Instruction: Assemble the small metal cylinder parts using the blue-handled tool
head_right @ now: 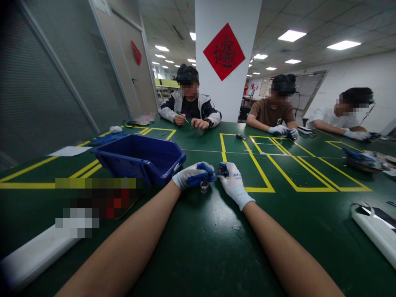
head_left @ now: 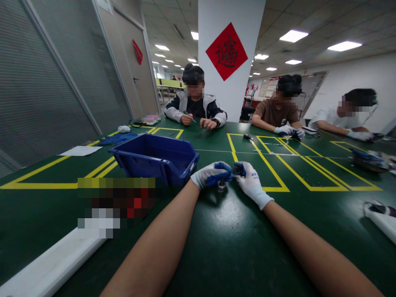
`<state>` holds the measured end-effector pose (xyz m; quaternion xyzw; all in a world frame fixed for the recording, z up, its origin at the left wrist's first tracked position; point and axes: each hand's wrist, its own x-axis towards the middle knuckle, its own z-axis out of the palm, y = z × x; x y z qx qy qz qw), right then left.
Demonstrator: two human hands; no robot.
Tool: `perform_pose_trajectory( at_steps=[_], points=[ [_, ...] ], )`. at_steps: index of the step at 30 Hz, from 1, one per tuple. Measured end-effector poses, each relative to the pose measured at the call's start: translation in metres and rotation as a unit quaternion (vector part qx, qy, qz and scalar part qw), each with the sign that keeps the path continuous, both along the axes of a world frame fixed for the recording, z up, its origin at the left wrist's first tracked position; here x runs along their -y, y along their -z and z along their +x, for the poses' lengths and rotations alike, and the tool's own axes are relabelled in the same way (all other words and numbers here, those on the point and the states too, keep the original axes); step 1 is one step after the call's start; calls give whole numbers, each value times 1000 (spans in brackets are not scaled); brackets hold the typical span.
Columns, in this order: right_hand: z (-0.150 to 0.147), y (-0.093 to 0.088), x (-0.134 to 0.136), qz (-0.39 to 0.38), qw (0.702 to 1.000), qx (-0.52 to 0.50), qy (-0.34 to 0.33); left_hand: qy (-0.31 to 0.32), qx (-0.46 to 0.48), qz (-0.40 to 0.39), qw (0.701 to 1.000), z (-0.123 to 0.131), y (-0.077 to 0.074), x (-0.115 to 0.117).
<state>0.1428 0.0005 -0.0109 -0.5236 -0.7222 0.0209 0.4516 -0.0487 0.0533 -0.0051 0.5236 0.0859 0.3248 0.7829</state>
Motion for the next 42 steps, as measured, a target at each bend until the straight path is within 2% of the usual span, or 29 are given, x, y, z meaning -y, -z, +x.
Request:
perform_pose_trajectory(
  at_steps=[6, 12, 17, 22, 29, 35, 42],
  points=[
    [-4, -3, 4, -11, 999, 25, -22, -16, 4, -6, 1000, 4, -4, 2],
    [-4, -3, 4, -13, 999, 32, -22, -91, 74, -31, 993, 4, -15, 12],
    [-3, 0, 3, -11, 999, 35, -29, -74, 48, -49, 995, 5, -17, 16],
    [-4, -1, 3, -15, 999, 38, -33, -116, 83, -46, 989, 4, -17, 14],
    [-4, -2, 5, -15, 998, 42, -43, -47, 22, -30, 998, 3, -13, 10],
    [-4, -3, 6, -16, 998, 45, -49, -48, 9, -37, 998, 1, -11, 8],
    [-5, -2, 5, -18, 997, 48, -54, -28, -10, 6, 1000, 1, -13, 8]
  ],
)
